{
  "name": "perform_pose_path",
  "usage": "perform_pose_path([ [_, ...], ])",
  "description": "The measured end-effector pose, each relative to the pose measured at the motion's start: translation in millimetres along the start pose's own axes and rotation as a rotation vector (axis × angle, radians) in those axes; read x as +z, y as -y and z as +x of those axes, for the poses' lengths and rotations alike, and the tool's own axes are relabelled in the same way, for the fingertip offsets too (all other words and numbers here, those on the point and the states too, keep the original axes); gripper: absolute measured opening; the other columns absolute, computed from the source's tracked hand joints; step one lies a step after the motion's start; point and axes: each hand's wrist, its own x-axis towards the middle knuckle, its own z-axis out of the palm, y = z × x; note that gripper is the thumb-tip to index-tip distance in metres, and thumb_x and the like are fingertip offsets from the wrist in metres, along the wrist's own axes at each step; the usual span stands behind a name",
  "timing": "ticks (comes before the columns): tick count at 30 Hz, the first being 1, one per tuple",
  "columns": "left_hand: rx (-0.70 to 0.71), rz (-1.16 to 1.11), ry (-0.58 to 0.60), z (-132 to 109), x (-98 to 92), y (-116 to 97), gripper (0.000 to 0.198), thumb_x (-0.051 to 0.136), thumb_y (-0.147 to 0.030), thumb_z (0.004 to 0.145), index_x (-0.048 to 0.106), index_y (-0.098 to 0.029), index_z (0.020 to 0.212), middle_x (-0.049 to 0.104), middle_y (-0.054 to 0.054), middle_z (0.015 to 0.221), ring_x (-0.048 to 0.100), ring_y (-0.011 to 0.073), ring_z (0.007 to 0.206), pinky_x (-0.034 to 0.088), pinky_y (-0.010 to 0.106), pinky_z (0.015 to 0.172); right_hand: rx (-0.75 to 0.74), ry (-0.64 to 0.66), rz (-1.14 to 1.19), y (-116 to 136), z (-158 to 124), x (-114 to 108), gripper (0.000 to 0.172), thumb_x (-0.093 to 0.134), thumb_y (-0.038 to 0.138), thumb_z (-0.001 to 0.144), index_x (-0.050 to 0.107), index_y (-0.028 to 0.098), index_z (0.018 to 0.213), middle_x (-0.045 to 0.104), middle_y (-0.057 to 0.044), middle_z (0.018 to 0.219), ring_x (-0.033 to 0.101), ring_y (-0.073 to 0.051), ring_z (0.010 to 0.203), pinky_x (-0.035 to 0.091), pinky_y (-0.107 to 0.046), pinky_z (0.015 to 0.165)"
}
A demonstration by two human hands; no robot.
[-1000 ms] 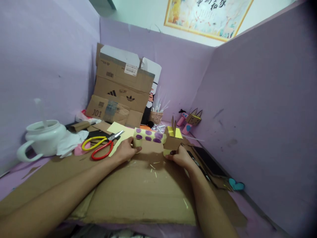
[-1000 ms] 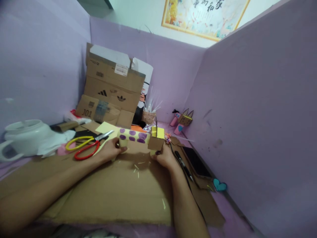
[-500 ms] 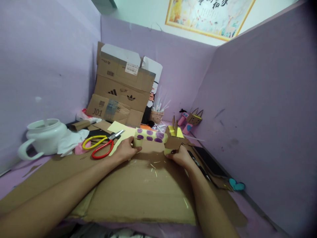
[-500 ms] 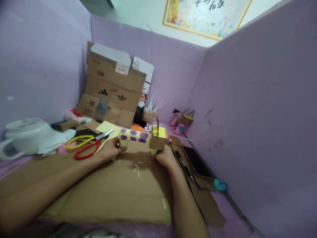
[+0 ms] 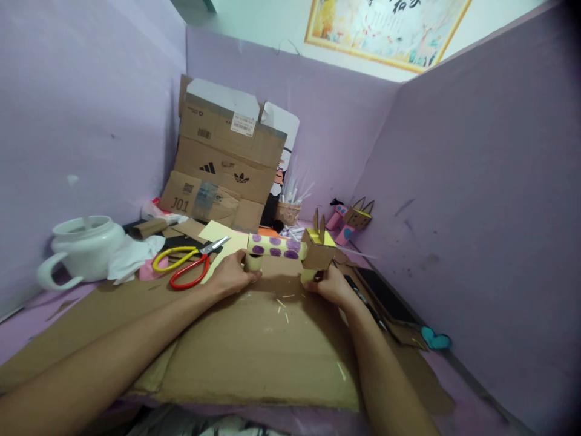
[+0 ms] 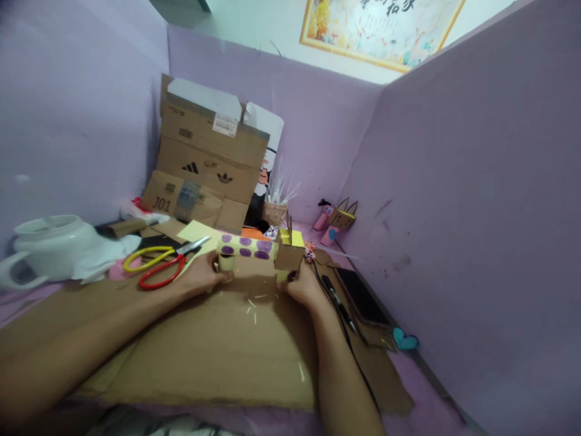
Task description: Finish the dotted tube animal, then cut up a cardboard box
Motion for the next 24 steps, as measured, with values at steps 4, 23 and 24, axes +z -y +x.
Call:
perform_pose_path([
  [4,0.009,-0.009,-0.003,-0.3,0.1,1.2,0.042,0.065,-0.039,0.06,0.059,-0.019,0.097,0.066,0.005,0.09,0.061,0.0227,0.079,0.045,0.029,0.067,-0.003,0.018,0.019,0.2,0.4,-0.3,0.043,0.069,0.013,0.047,0.056,0.019,0.087,0.061,-0.001,0.076,0.058,-0.019,0.072,0.046,-0.029,0.064],
  [23,-0.059,-0.028,0.051,-4.9,-22.0,-8.6,0.063,0.047,-0.006,0.05,0.051,-0.015,0.112,0.057,0.011,0.11,0.058,0.0249,0.094,0.046,0.027,0.067,0.131,0.006,-0.014,-14.3,-0.7,-17.6,0.036,0.047,0.0,0.044,0.058,0.02,0.071,0.064,-0.001,0.075,0.06,-0.02,0.078,0.046,-0.029,0.07],
  [24,-0.071,-0.023,0.036,-4.4,-23.8,-8.5,0.065,0.045,-0.006,0.049,0.05,-0.014,0.113,0.056,0.012,0.112,0.056,0.0258,0.098,0.046,0.027,0.068,0.144,-0.009,-0.022,-15.2,0.3,-18.9,0.034,0.047,0.0,0.044,0.058,0.02,0.07,0.064,-0.001,0.074,0.06,-0.02,0.077,0.046,-0.029,0.07],
])
